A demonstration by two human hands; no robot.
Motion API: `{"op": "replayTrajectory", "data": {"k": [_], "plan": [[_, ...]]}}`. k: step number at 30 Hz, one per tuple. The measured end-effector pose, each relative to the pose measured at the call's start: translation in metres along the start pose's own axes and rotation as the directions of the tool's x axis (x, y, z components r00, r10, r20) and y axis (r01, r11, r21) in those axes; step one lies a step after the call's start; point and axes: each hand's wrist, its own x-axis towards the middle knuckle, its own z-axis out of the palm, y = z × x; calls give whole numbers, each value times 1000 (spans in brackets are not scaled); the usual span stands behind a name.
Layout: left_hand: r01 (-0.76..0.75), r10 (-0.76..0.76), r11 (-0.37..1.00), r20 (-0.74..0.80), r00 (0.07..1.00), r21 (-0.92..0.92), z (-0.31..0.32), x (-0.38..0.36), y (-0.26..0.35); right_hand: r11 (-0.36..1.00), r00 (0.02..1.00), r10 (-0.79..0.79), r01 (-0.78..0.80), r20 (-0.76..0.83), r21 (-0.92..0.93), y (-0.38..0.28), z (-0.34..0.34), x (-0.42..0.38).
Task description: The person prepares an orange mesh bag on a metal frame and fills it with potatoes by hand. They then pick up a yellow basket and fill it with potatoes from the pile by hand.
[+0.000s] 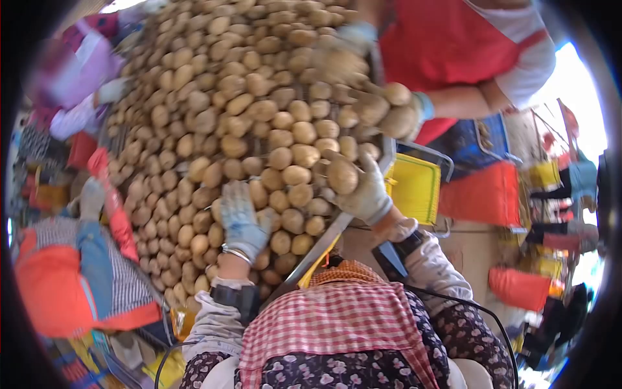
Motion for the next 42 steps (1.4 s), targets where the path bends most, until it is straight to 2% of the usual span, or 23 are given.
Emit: {"op": "replayTrajectory", "data": {"k": [1,3,4,7,8,9,10,11,13,14,15,16,17,19,20,22,27,29,31,34,37,39,42], "plan": [[-42,54,981,60,997,-190,-2,-12,4,998,986,23,-12,165,-66,2,-10,4],[-46,59,979,62,996,-200,-9,-46,7,992,993,95,-101,70,75,2,-20,7],[-20,42,979,105,994,-202,-12,-55,5,990,966,115,-132,233,57,3,-20,7],[13,6,984,107,994,-176,-8,-51,7,990,997,-31,41,73,-133,5,-28,11],[17,-7,986,55,998,-167,-6,-47,10,487,868,-406,469,285,-736,16,-31,-2],[46,-39,987,49,998,-153,-4,-44,11,-121,827,-347,427,442,-896,12,-44,-1],[41,-39,984,16,999,-176,-1,-44,12,489,901,-328,419,284,-765,8,-47,-5],[41,-46,979,-18,999,-199,0,-46,13,909,969,-192,234,154,-344,2,-48,-9],[48,-56,978,-33,998,-205,3,-51,13,949,995,-95,84,-23,-304,-15,-42,-32],[51,-61,975,-41,997,-214,3,-56,15,645,948,-301,282,103,-711,-20,-68,-41],[48,-60,973,-50,997,-226,2,-63,16,147,852,-412,412,323,-899,-27,-97,-52],[7,-22,958,-50,999,-288,-2,-69,16,631,939,-293,331,179,-702,-46,-110,-66],[-18,-2,941,-61,998,-337,-9,-72,16,938,990,-101,128,98,-323,-65,-121,-79],[-79,37,930,-124,992,-359,-12,-70,3,961,930,-245,195,-274,-197,-86,-154,-101],[-36,-28,943,-189,982,-329,-17,-60,-4,961,933,-239,188,-269,-203,-92,-161,-106],[108,-182,953,-251,951,-282,-24,-24,-26,917,719,-386,368,-578,-155,-101,-171,-118],[245,-259,966,-256,931,-87,9,35,-43,910,625,-387,380,-678,-168,-118,-198,-136],[186,-186,976,11,982,-117,-25,16,-11,886,796,-428,277,-427,-370,-112,-213,-139],[27,-58,973,-129,990,-229,0,-15,6,834,767,-504,312,-397,-455,-83,-171,-127],[-27,-90,924,-288,953,-380,-18,4,-1,471,686,-700,235,-198,-850,-55,-131,-114],[69,-136,976,-330,934,-208,-30,79,-11,246,693,-720,212,-32,-946,-29,-83,-93],[248,-265,948,-61,962,-199,-28,120,-11,198,746,-665,222,35,-955,-23,-63,-79],[440,-433,884,79,898,-159,-18,160,-9,66,849,-495,250,186,-966,-17,-51,-62]]}}
